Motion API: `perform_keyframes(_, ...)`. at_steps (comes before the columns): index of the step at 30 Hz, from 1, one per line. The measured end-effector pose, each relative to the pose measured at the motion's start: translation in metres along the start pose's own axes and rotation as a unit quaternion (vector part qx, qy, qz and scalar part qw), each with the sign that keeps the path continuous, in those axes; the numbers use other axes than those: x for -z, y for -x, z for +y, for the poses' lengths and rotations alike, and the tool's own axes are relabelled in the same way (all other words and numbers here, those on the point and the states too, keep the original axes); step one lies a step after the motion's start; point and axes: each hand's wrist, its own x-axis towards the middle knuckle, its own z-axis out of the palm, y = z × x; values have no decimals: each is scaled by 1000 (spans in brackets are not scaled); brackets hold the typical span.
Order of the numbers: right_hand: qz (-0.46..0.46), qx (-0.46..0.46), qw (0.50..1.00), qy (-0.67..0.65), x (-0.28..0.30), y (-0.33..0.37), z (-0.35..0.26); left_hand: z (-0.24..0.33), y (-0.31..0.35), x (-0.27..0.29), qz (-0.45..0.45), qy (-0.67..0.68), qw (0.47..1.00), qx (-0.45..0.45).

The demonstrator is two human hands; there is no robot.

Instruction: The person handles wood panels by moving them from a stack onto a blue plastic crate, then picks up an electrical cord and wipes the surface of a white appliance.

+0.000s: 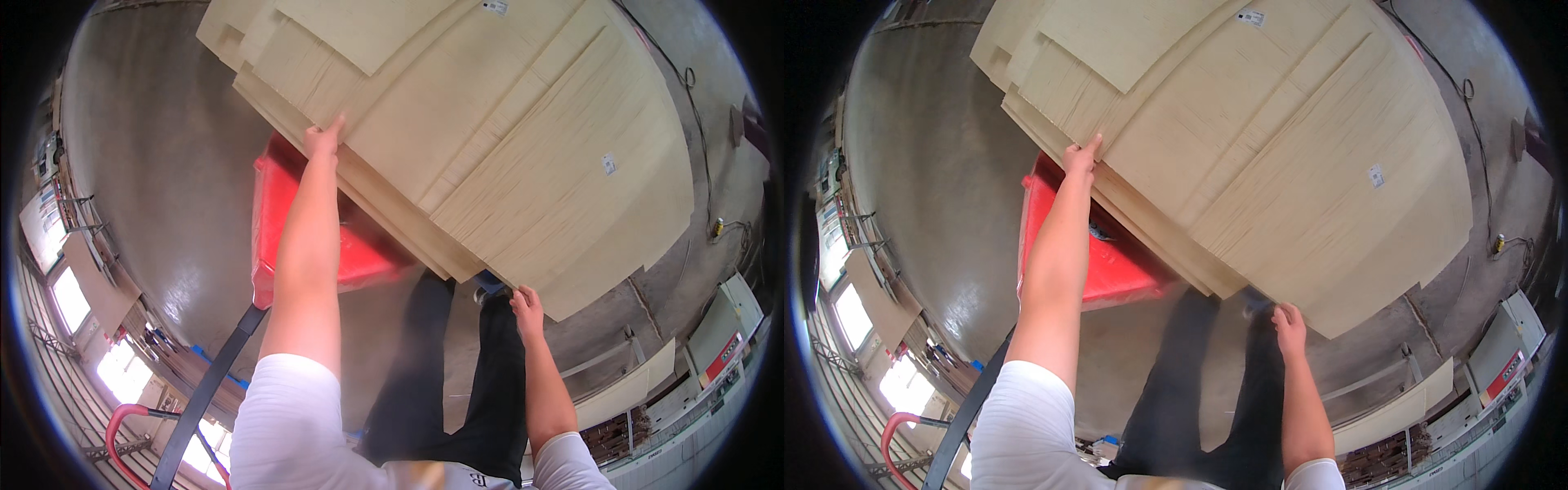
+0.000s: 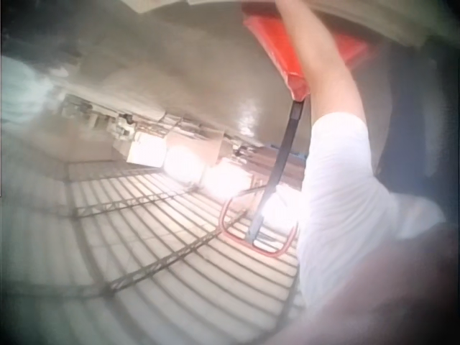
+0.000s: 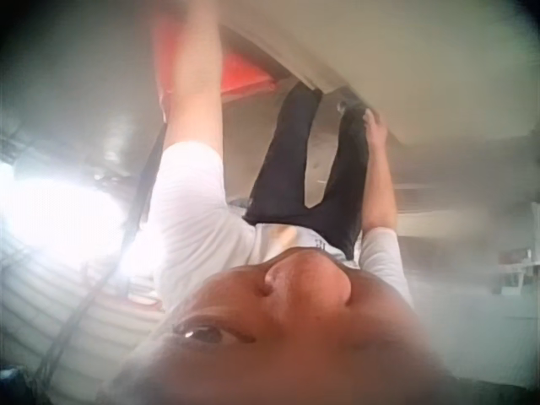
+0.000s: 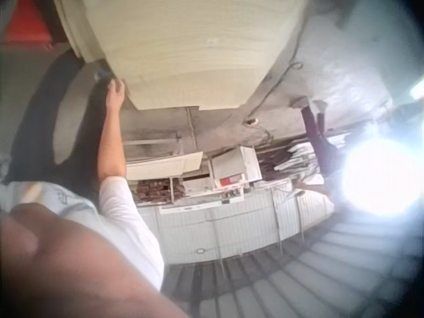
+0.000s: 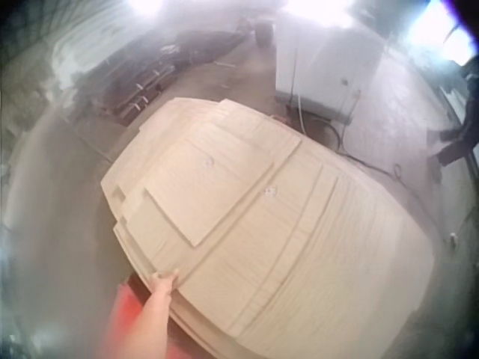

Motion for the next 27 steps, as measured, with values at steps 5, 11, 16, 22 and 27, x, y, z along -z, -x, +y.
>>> perform_keyframes(5, -40, 98, 992, 75, -43, -34, -65, -37, 33, 11, -103, 32, 994, 4)
perform_keyframes(11, -37, 180, 983, 28, -135, -68, -216, -89, 219, -18, -135, -18, 986, 97)
perform_keyframes(16, 114, 83, 984, 106, -157, -72, -271, -110, 368, -10, -265, 202, 910, 247)
perform_keyframes(22, 164, 180, 970, -8, -128, -37, -246, -120, 421, -3, -330, 170, 890, 267)
perform_keyframes(27, 211, 191, 946, -154, -69, -33, -201, -136, 449, -8, -379, 98, 889, 236)
